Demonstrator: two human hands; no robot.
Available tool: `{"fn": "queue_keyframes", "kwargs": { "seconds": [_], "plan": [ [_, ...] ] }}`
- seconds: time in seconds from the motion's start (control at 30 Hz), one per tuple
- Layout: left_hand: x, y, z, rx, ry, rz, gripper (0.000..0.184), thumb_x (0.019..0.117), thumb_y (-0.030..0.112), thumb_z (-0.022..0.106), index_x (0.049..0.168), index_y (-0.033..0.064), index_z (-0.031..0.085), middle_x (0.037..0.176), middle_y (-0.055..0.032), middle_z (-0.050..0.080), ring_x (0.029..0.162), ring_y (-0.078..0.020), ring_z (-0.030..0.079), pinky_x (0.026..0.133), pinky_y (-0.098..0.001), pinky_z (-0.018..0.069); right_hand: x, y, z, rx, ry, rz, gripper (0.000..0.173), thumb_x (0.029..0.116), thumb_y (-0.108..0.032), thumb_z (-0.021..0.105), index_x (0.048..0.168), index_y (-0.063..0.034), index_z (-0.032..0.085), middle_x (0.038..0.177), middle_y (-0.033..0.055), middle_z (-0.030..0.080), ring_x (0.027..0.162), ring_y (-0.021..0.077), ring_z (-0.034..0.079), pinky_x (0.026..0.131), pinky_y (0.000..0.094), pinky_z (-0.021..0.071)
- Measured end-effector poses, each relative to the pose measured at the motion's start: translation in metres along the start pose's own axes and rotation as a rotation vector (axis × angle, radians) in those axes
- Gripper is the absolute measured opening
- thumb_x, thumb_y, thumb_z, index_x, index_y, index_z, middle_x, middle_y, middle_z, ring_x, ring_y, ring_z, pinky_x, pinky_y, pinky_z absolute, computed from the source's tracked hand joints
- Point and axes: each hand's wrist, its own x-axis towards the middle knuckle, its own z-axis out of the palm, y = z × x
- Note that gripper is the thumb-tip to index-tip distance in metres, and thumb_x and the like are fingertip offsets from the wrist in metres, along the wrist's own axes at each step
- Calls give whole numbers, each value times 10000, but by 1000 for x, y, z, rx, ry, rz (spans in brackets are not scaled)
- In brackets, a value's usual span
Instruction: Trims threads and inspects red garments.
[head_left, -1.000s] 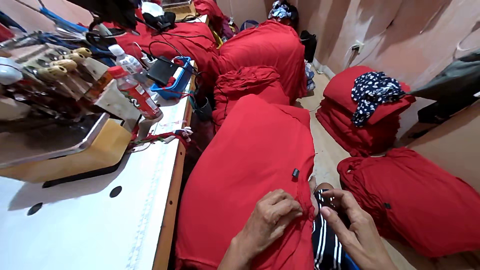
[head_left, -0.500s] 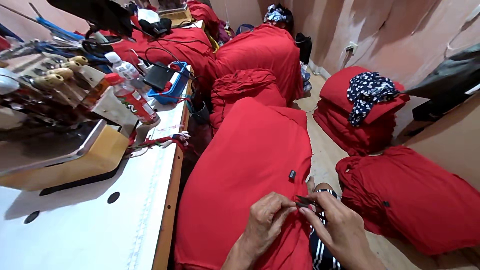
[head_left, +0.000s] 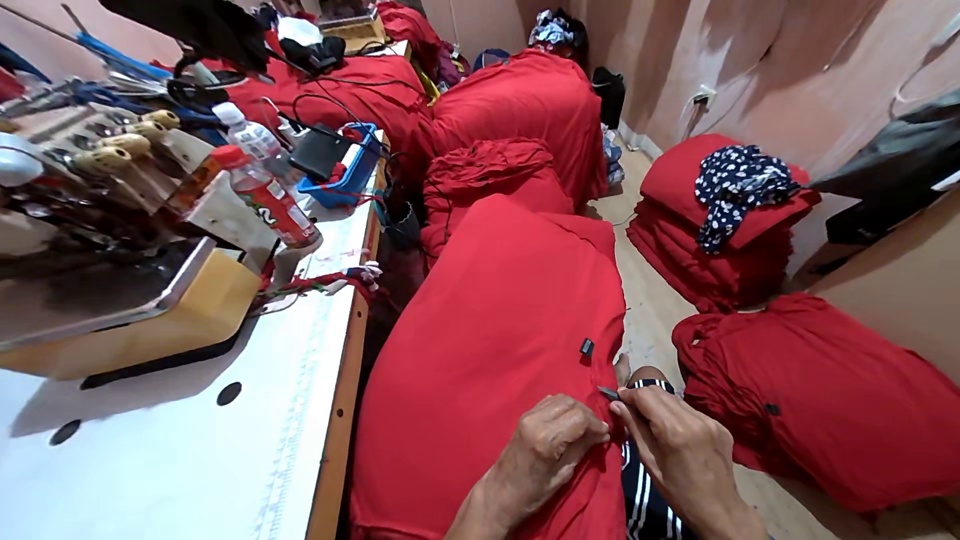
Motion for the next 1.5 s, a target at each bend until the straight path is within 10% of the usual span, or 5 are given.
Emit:
{"fn": "queue_keyframes", "kwargs": {
  "seconds": [0.3, 0.47, 0.67, 1.0, 1.5],
  "plan": [
    [-9, 43, 6, -163, -174, 32, 135, 962, 76, 652, 862, 12, 714, 854, -76, 733, 880, -129, 697, 874, -235, 537, -3, 20, -14, 224, -101, 252, 322, 968, -302, 588, 1085, -22, 696, 825, 78, 684, 641, 199, 646, 542, 408, 520],
    [-5, 83, 22, -5, -309, 58, 254, 987, 281, 646, 905, 70, 763, 1001, -99, 759, 984, -201, 700, 955, -346, 463, -9, 33, -16, 724, -241, 547, 278, 1000, -232, 539, 1143, -19, 643, 814, -76, 631, 685, -44, 569, 635, 150, 483],
    [14, 46, -10, 297, -153, -282, 429, 803, 266, 801, 1116, -8, 694, 1063, -190, 685, 921, -323, 685, 726, -450, 571, -8, 28, -11, 984, -316, 624, 302, 944, -170, 612, 1200, -10, 602, 751, -127, 600, 632, -50, 567, 595, 143, 491],
    [-9, 29, 10, 28, -10, -344, 195, 857, 14, 677, 1030, -75, 667, 857, -140, 678, 692, -121, 642, 649, -196, 537, -10, 15, -3, 840, -268, 508, 73, 882, -105, 676, 891, -36, 699, 740, -85, 635, 643, -79, 566, 605, 111, 480],
    [-14, 28, 7, -112, 110, -476, 124, 879, 27, 663, 971, -57, 658, 800, -69, 661, 640, -15, 593, 577, -136, 493, -13, 16, -7, 819, -185, 479, 116, 937, -109, 618, 918, -36, 706, 776, -80, 671, 665, -100, 579, 594, 86, 470]
  ]
}}
